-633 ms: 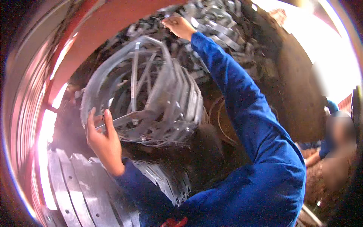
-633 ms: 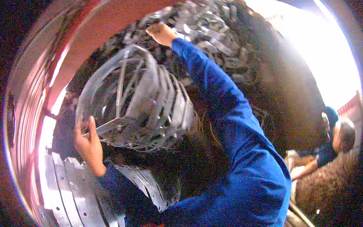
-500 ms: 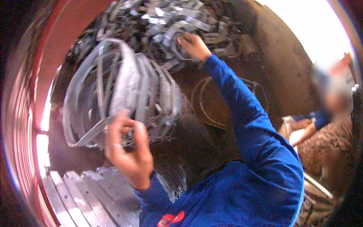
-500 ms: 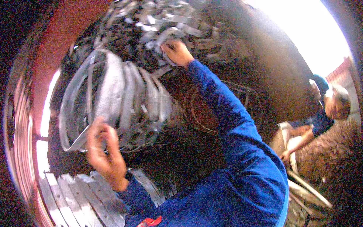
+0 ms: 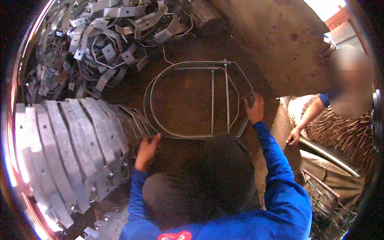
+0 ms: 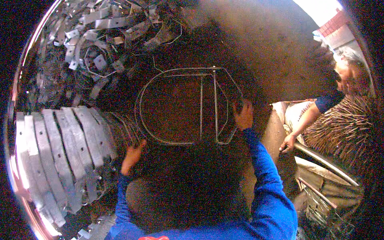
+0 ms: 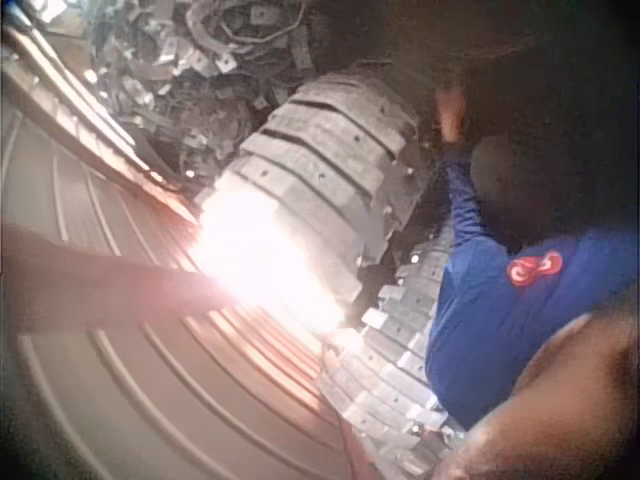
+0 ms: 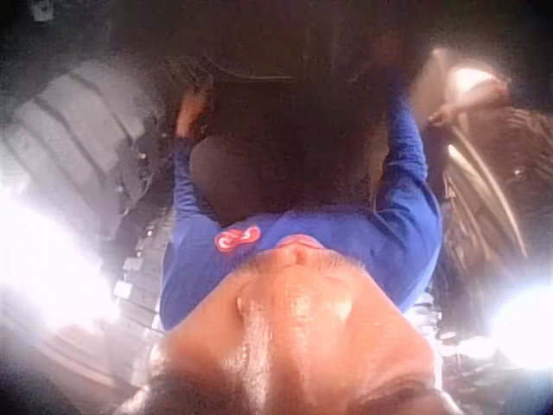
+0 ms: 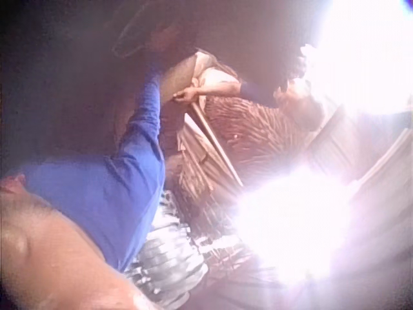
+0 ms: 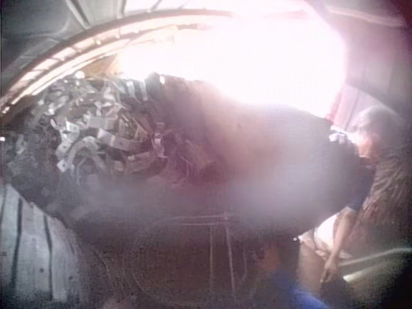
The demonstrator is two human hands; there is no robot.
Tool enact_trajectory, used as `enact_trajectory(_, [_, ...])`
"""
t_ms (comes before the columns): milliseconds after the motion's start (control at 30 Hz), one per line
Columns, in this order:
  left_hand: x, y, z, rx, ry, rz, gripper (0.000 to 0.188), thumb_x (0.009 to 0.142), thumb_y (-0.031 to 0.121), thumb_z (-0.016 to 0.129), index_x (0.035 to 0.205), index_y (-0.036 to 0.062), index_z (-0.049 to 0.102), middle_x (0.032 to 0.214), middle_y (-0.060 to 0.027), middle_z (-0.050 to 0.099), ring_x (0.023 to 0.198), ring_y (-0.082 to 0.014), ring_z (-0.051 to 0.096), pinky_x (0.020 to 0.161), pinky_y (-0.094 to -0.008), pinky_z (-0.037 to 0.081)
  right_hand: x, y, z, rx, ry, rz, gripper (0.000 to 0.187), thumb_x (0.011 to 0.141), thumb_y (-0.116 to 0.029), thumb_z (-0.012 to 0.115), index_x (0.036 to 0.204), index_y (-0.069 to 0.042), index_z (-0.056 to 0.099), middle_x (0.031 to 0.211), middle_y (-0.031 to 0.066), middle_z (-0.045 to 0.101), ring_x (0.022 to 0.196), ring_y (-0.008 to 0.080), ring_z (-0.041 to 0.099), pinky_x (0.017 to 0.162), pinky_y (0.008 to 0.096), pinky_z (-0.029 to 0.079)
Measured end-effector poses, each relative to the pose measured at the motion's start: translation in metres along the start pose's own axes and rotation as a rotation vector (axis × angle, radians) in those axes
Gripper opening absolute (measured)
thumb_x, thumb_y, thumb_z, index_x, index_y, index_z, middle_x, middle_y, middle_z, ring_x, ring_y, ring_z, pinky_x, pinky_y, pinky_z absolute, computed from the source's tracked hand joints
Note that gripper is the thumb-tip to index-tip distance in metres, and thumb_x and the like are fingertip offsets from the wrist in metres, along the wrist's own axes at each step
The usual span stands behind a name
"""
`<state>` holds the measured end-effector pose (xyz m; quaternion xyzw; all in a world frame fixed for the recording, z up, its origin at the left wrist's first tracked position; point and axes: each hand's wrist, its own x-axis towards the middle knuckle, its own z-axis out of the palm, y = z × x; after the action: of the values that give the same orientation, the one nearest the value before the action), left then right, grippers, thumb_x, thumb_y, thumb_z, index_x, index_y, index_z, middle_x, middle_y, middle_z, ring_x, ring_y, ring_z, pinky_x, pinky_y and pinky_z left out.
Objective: The person sits inside a large metal container and sorts through a pile of metal parts. They pick up various metal frames and flat pieces, inspect them, and place them into separate piles. Another person is visible outside the container, occasionally handing parts to the person inside.
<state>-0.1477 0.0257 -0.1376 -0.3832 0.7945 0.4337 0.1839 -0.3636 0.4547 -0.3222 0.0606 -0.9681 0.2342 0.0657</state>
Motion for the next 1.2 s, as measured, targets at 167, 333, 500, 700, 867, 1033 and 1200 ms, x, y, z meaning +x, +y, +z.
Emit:
enact_trajectory(167, [0.046,-0.078,0.096,-0.103,0.200,-0.191,0.115,0.078,0.062,0.067,0.142,-0.0171,0.013,0.151,-0.0320,0.019,0.141,-0.0403,0.022,0.115,-0.0412,0.019,0.007,-0.076,-0.003,0.216,-0.154,-0.045,0.041,0.085,-0.024,0.064,0.120,-0.004,0.054,0.124,0.0168,0.052,0.119,0.0371,0.048,0.100,0.0455,0.040])
enact_trajectory(333, [0.059,-0.071,0.159,-0.304,0.285,0.004,0.098,0.079,0.054,0.071,0.135,-0.0162,0.031,0.140,-0.0300,0.039,0.130,-0.0381,0.039,0.110,-0.0425,0.027,0.059,-0.065,0.043,-0.247,-0.413,-0.910,0.059,0.071,-0.006,0.066,0.128,-0.013,0.052,0.134,0.0145,0.048,0.127,0.0348,0.043,0.108,0.0491,0.034])
enact_trajectory(500, [0.069,-0.082,0.195,-0.393,0.339,-0.162,0.074,0.083,0.037,0.071,0.126,-0.0147,0.042,0.131,-0.0295,0.048,0.121,-0.0390,0.048,0.102,-0.0454,0.036,0.108,-0.108,0.059,-0.425,-0.826,-1.254,0.068,0.071,-0.015,0.070,0.135,-0.017,0.047,0.142,0.0132,0.043,0.134,0.0343,0.037,0.112,0.0499,0.030])
enact_trajectory(700, [0.074,-0.075,0.211,-0.430,0.473,-0.237,0.063,0.083,0.024,0.069,0.126,-0.0137,0.042,0.129,-0.0298,0.050,0.120,-0.0411,0.048,0.103,-0.0454,0.035,0.124,-0.135,0.067,-0.533,-1.057,-1.134,0.070,0.070,-0.030,0.073,0.133,-0.013,0.048,0.143,0.0168,0.041,0.136,0.0361,0.032,0.108,0.0514,0.033])
enact_trajectory(867, [0.075,-0.093,0.214,-0.435,0.539,-0.048,0.065,0.080,0.023,0.071,0.125,-0.0142,0.043,0.127,-0.0307,0.050,0.120,-0.0419,0.048,0.103,-0.0456,0.035,0.094,-0.116,0.070,-0.436,-0.834,-1.052,0.078,0.067,-0.036,0.075,0.134,-0.007,0.047,0.144,0.0182,0.039,0.137,0.0367,0.032,0.108,0.0553,0.031])
enact_trajectory(1033, [0.059,-0.085,0.195,-0.483,0.474,-0.123,0.065,0.078,0.020,0.071,0.124,-0.0161,0.043,0.126,-0.0319,0.050,0.118,-0.0432,0.049,0.102,-0.0461,0.036,0.086,-0.127,0.067,-0.627,-0.883,-1.027,0.086,0.068,-0.042,0.077,0.138,-0.007,0.043,0.148,0.0193,0.033,0.138,0.0373,0.029,0.111,0.0589,0.024])
enact_trajectory(1200, [0.047,-0.102,0.187,-0.340,0.551,-0.098,0.064,0.077,0.019,0.071,0.125,-0.0148,0.043,0.128,-0.0316,0.049,0.119,-0.0427,0.049,0.100,-0.0448,0.037,0.059,-0.127,0.047,-0.634,-1.018,-1.052,0.088,0.070,-0.051,0.074,0.138,-0.004,0.043,0.146,0.0214,0.036,0.137,0.0400,0.030,0.111,0.0596,0.023])
